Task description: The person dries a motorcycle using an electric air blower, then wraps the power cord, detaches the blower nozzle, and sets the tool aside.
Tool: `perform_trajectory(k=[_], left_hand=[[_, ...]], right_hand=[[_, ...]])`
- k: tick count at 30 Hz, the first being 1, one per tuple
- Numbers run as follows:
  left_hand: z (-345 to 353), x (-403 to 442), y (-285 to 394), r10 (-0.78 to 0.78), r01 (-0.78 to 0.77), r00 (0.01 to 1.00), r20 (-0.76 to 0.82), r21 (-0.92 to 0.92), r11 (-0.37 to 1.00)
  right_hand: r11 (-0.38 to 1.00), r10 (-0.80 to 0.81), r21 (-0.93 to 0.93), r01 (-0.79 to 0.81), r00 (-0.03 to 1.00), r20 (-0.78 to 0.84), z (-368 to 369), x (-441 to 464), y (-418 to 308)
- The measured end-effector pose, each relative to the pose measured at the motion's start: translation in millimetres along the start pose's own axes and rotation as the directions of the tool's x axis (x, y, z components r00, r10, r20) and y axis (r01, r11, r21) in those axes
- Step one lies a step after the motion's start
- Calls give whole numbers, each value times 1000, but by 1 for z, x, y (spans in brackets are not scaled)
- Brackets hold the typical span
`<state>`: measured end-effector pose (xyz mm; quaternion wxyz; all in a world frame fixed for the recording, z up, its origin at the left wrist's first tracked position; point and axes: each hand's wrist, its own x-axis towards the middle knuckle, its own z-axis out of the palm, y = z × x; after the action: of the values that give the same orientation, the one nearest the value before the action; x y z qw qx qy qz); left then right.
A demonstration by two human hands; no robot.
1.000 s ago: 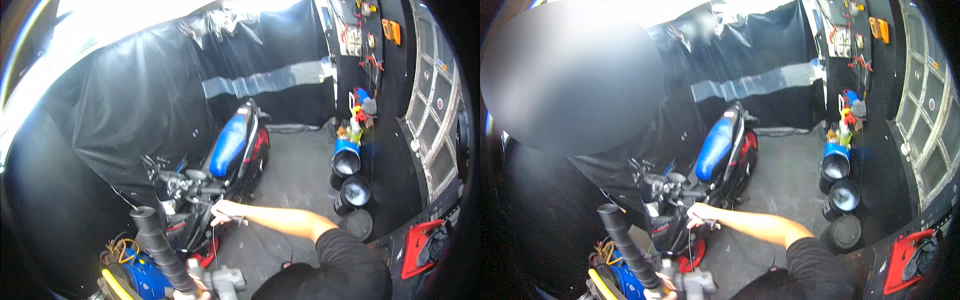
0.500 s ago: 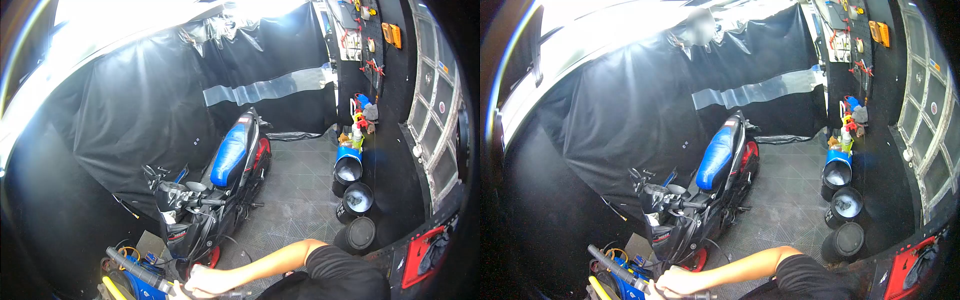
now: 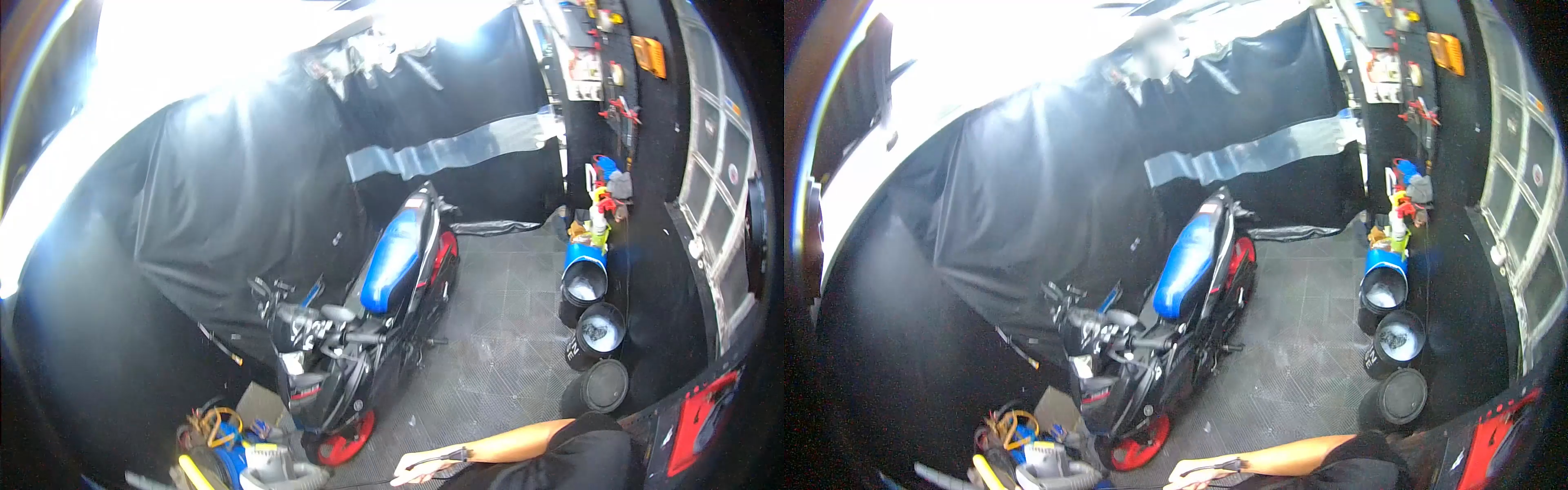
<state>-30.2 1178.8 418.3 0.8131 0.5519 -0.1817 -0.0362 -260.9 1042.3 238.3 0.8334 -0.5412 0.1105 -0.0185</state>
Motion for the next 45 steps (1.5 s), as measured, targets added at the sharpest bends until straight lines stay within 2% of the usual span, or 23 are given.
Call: perform_trajectory(k=[3,4,5,7,8,11,14,15,16,17,18,19,22,27,29,30,32,33,36,38,40,42,45], left_hand=[[-11,36,-37,-175,162,983,-48,-208,965],[-18,42,-48,-231,204,971,-68,-280,938],[-26,40,-49,-272,227,958,-89,-345,911],[-33,34,-45,-310,255,949,-54,-445,858],[-21,20,-25,-285,288,955,84,-495,820],[-24,9,-16,-148,307,900,410,-355,883],[-17,-5,-10,-108,160,854,509,-59,985],[-28,3,-25,-109,123,792,601,18,992],[-26,6,-27,-126,122,729,673,53,991],[-28,8,-33,-186,107,682,708,154,982],[-28,9,-39,-238,71,635,735,251,965],[-22,1,-38,-362,114,641,677,383,917],[-35,-14,-73,-321,-109,754,573,592,799],[-51,-19,-131,-344,3,822,453,602,799],[-59,-23,-155,-84,-293,879,469,671,681],[-56,-19,-154,-247,-174,855,456,700,693],[-44,-28,-153,-112,-290,890,441,740,607],[-52,-20,-165,-108,-298,879,465,712,636],[-55,-11,-167,-166,-135,912,376,655,743],[-48,-7,-158,6,-256,934,358,657,709],[-43,5,-157,15,-138,983,183,686,714],[-39,25,-161,-5,-31,999,45,763,646],[-44,56,-184,18,66,991,-132,604,795]], right_hand=[[978,12,-198,67,929,369,-1,50,31],[990,138,-72,-119,904,405,-5,54,35],[993,24,-119,7,965,262,2,45,21],[938,87,295,-182,948,307,-45,65,56],[940,14,331,-87,976,218,-61,67,63],[993,-50,111,33,986,158,-109,76,19],[971,-204,-115,212,976,79,-126,84,-32],[797,-295,-530,290,952,76,-123,84,-59],[621,-423,-710,332,905,53,-115,92,-68],[289,-617,-874,390,774,141,-108,100,-77],[352,-537,-909,222,844,-2,-100,105,-81],[341,-569,-917,207,822,-26,-85,105,-92],[279,-469,-955,100,882,-45,-59,110,-94],[242,-508,-958,153,861,10,-21,94,-78],[279,-524,-946,164,852,-6,-16,86,-85],[288,-528,-944,164,849,-13,-9,84,-85],[380,-597,-856,352,800,64,9,76,-79],[379,-572,-868,320,819,52,16,75,-78],[498,-521,-781,378,850,78,17,53,-108],[547,-504,-754,363,863,50,19,46,-107],[357,-577,-781,512,779,247,23,42,-94],[457,-581,-731,507,792,186,30,49,-86],[547,-541,-699,460,832,125,34,53,-82]])
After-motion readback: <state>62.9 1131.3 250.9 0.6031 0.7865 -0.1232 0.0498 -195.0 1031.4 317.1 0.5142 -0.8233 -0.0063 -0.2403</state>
